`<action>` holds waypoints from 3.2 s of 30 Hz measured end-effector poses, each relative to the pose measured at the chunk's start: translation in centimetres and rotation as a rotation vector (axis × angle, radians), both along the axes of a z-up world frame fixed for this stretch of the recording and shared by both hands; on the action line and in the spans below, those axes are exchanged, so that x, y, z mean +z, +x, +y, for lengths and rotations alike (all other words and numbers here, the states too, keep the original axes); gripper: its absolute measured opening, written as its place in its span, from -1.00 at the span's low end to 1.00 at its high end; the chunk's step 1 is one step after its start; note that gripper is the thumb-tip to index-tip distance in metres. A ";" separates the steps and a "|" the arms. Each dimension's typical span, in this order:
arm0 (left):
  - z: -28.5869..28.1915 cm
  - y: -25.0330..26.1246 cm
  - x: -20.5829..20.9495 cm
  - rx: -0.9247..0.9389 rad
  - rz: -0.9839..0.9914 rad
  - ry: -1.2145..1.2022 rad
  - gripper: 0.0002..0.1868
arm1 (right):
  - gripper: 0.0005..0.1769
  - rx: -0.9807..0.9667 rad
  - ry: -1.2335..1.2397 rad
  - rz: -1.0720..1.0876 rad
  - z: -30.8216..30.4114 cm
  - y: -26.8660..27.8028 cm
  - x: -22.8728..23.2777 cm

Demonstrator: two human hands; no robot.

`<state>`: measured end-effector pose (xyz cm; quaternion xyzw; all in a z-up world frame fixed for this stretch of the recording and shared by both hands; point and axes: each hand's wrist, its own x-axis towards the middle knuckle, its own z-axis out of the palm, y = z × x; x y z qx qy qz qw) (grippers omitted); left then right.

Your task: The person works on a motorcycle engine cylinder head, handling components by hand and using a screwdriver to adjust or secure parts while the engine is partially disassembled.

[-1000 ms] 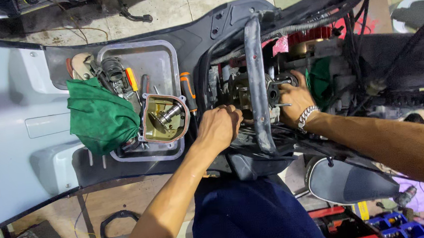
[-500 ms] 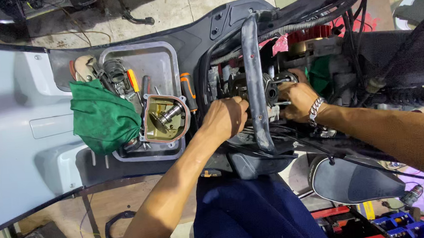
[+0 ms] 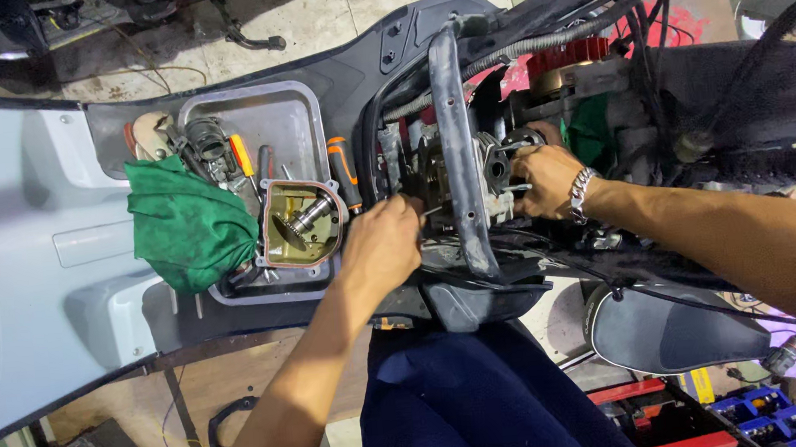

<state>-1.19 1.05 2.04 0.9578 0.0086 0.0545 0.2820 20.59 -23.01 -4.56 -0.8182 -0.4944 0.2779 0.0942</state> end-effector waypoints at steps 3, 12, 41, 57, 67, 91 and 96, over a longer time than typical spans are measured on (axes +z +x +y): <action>1.6 -1.6 2.2 0.069 -0.006 -0.003 -0.97 | -0.50 0.021 0.000 -0.037 0.6 -0.3 0.4; 2.1 -2.5 2.6 0.040 -0.004 -0.084 -0.98 | -0.53 0.178 -0.372 -0.267 1.1 -0.2 -1.5; -1.8 -1.5 -5.2 0.154 -0.195 -0.203 -0.85 | -0.70 0.123 -0.036 0.003 -8.8 5.8 -11.7; 2.6 -3.0 -2.5 0.167 -0.105 -0.379 -0.93 | -0.78 0.032 -0.191 0.129 -7.3 3.4 -8.5; -0.5 -0.3 -4.6 0.122 -0.101 -0.213 -0.87 | -0.72 0.018 -0.196 0.155 -5.8 3.7 -7.3; 0.6 -3.4 -5.0 0.030 -0.288 -0.237 -0.88 | -0.50 0.008 -0.070 0.297 -4.4 2.8 -6.7; 0.9 -3.5 -4.7 0.040 -0.295 -0.259 -0.90 | -0.47 0.025 -0.097 0.268 -4.2 2.9 -7.0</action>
